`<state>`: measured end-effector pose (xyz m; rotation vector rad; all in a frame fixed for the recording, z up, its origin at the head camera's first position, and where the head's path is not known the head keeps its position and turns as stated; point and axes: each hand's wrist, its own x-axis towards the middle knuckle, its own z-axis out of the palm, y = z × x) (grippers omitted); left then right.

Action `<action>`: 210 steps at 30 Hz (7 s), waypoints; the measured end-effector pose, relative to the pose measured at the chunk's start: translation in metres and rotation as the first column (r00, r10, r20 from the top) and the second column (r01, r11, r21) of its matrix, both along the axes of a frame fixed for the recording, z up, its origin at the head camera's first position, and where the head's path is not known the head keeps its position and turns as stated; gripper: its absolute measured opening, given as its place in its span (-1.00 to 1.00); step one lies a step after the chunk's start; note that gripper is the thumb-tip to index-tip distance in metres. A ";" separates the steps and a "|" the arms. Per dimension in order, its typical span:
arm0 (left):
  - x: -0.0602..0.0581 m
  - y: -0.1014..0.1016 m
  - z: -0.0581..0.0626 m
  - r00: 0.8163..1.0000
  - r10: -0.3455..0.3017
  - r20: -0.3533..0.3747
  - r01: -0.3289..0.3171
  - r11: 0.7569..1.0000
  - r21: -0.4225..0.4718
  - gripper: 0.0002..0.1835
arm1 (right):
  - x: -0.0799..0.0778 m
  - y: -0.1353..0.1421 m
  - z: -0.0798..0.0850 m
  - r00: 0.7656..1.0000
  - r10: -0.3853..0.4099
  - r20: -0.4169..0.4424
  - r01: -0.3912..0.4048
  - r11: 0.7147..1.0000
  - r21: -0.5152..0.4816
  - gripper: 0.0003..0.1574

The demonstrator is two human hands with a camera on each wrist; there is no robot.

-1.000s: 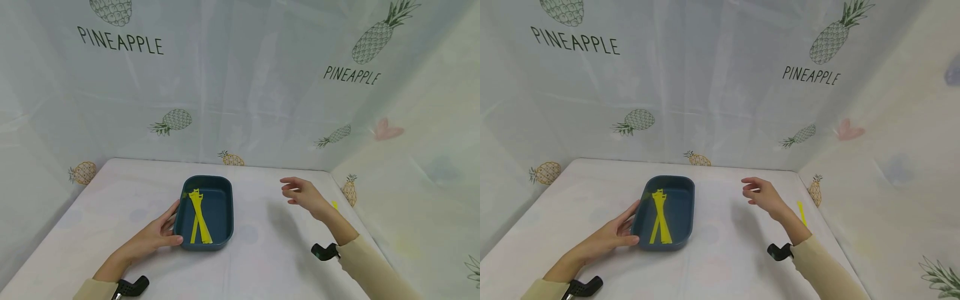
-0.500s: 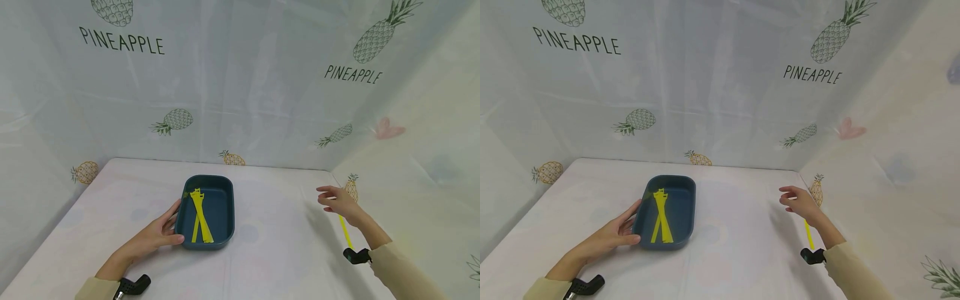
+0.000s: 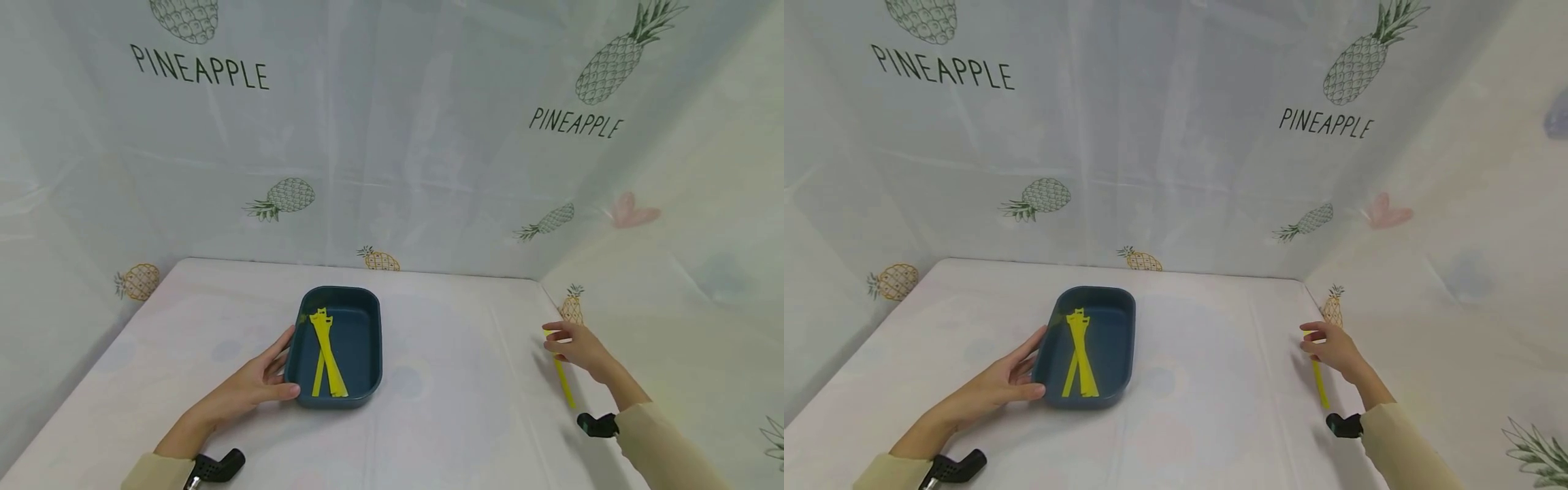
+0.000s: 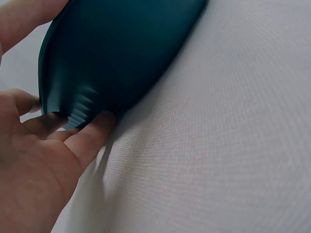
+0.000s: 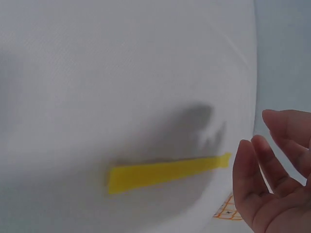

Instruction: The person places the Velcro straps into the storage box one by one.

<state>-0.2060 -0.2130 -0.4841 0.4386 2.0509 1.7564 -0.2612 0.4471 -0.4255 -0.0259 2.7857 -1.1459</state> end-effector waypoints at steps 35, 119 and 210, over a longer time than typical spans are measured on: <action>-0.001 0.000 0.000 1.000 0.001 -0.010 -0.001 1.000 -0.005 0.21 | -0.002 0.015 -0.024 0.958 -0.272 0.089 0.253 0.950 0.186 -0.29; 0.001 0.004 0.002 1.000 0.012 -0.004 -0.012 1.000 0.003 0.22 | -0.027 -0.265 0.044 0.991 0.135 -0.001 -0.119 0.865 -0.488 -0.38; 0.003 -0.005 -0.001 1.000 0.010 -0.020 -0.010 1.000 -0.013 0.17 | -0.022 -0.429 -0.032 0.982 0.181 0.050 -0.161 0.949 -0.271 -0.40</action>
